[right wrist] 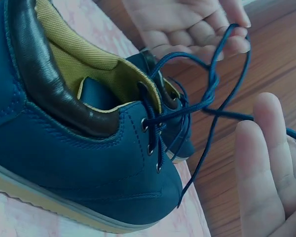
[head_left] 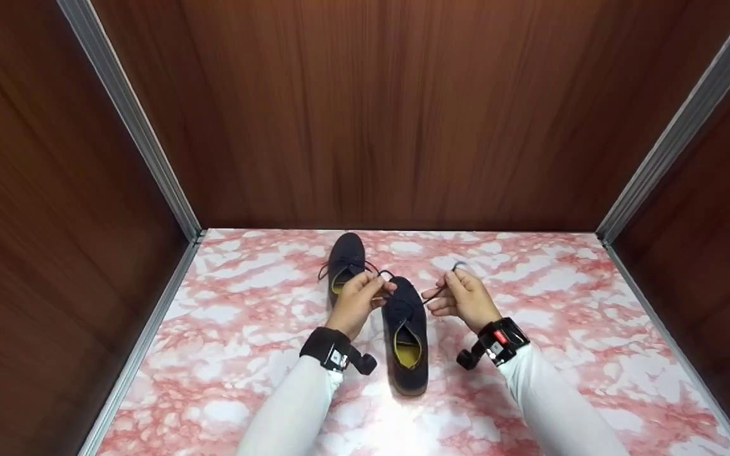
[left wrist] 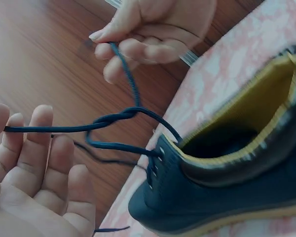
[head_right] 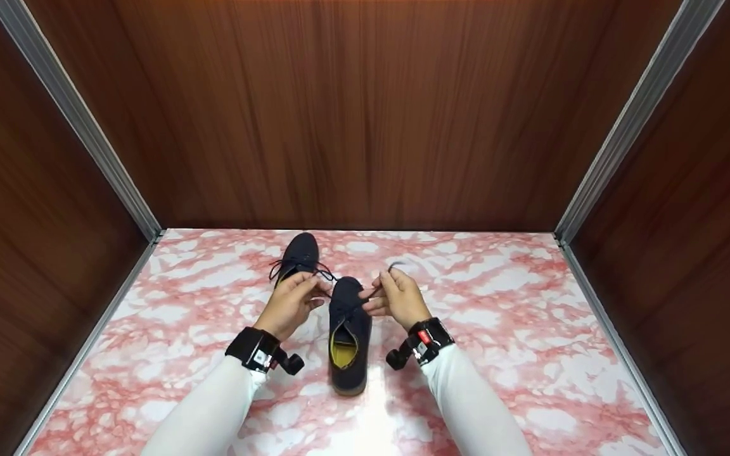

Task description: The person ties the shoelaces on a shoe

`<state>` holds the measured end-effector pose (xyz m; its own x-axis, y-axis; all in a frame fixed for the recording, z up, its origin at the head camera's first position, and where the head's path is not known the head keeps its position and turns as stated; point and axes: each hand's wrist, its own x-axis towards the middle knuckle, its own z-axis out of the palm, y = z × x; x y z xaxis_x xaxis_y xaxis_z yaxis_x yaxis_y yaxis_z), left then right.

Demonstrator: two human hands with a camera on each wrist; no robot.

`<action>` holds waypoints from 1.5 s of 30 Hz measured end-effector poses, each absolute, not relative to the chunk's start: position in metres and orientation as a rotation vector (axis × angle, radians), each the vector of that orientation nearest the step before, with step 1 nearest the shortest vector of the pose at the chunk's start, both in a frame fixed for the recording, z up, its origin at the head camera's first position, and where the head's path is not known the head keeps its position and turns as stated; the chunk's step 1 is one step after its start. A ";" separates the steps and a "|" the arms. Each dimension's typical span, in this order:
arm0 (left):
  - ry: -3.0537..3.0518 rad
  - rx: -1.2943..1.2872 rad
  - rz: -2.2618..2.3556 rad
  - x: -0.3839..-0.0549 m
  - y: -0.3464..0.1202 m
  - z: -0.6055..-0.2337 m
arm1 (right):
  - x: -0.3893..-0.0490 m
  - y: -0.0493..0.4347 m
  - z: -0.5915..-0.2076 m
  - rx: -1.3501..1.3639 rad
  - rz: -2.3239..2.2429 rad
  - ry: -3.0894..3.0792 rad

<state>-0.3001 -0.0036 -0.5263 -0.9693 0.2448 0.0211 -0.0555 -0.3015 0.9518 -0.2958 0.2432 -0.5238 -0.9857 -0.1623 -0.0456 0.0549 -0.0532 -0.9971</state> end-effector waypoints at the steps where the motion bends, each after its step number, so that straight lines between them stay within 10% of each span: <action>1: 1.693 0.236 2.401 -0.301 -0.003 -0.525 | -0.296 0.243 -0.524 -0.121 -2.183 2.041; 45: 2.331 0.186 2.040 -0.304 -0.050 -0.547 | -0.279 0.301 -0.566 0.136 -2.216 2.158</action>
